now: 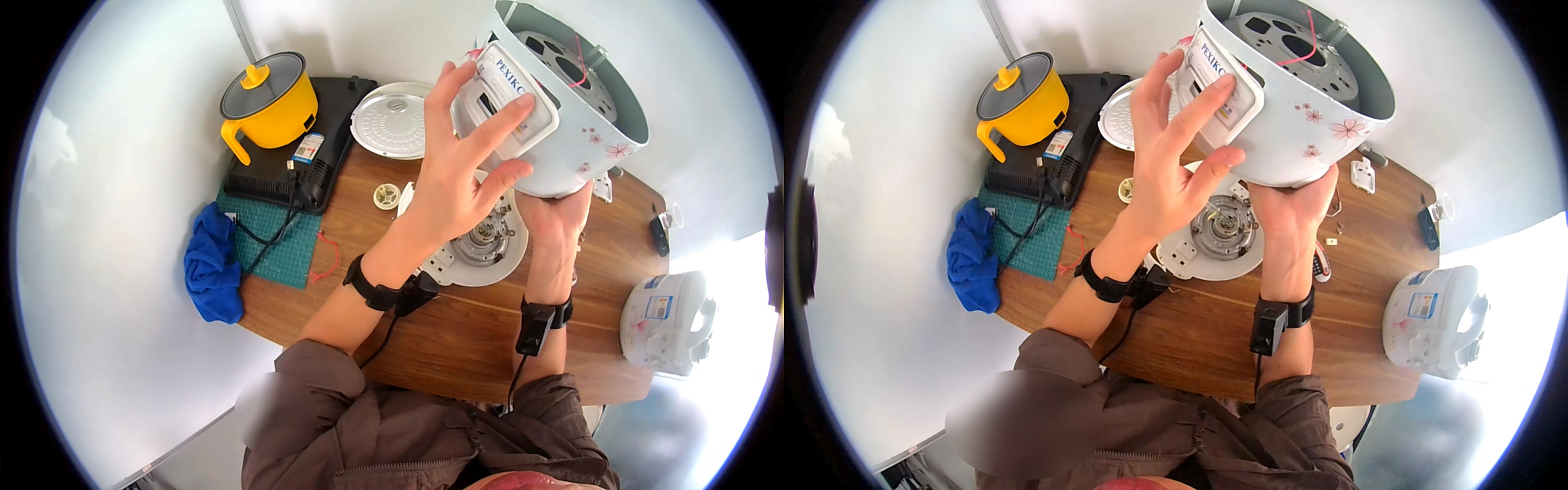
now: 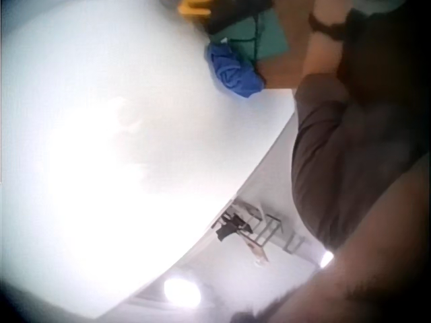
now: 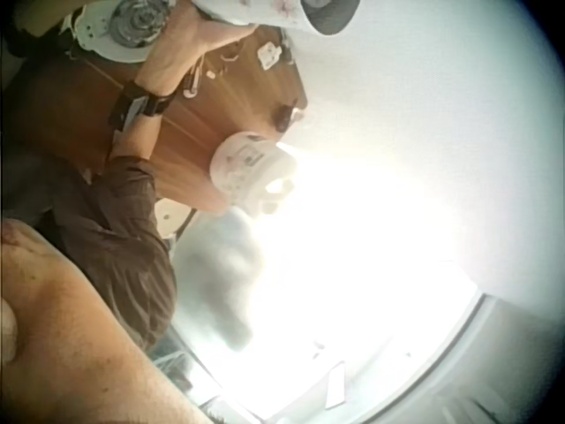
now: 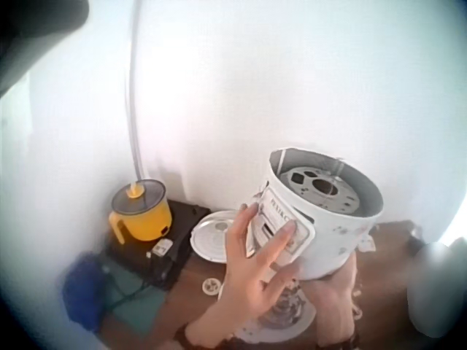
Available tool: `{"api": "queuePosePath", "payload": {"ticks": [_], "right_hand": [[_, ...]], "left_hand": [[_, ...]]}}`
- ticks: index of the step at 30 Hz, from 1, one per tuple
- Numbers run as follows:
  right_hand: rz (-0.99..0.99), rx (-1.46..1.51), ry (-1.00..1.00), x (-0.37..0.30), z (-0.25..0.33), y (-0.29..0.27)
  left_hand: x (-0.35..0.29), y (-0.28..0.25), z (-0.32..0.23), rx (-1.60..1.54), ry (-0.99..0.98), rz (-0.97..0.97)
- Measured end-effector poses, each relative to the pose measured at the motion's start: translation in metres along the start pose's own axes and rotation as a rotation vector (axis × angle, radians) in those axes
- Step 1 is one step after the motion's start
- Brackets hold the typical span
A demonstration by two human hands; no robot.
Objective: The person assembles a rice cooker by inserting the heating element into the base, connecting the control panel, and fitting the inner pot. The person handles the heating element, control panel, and inner pot sequentially.
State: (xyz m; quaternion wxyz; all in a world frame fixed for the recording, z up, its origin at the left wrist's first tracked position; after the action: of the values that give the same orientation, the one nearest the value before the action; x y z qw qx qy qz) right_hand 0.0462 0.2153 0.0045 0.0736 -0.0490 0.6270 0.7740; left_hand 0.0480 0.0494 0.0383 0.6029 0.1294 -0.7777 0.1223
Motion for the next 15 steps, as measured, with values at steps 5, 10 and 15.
{"api": "queuePosePath", "payload": {"ticks": [5,10,15], "right_hand": [[-0.019,-0.023,-0.009,0.002,0.001,-0.001],[-0.096,-0.042,-0.049,0.003,0.005,-0.005],[-0.082,-0.075,-0.057,0.001,0.0,-0.002]], "left_hand": [[-0.002,0.0,0.007,-0.084,-0.056,0.01],[0.001,-0.005,-0.004,-0.045,-0.254,-0.023],[0.006,-0.009,-0.008,0.087,-0.212,0.059]]}}
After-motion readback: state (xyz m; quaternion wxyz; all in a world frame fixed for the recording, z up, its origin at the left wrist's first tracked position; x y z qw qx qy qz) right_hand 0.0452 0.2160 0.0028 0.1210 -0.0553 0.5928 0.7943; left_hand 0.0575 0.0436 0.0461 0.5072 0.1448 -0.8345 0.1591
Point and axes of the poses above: each hand's wrist, its own x-axis towards the middle knuckle, its own y-axis out of the palm, z = x × y, the point moved 2 cm from there along x, towards the middle knuckle, and after that the axes turned 10 degrees about -z, right-handed, at the moved point
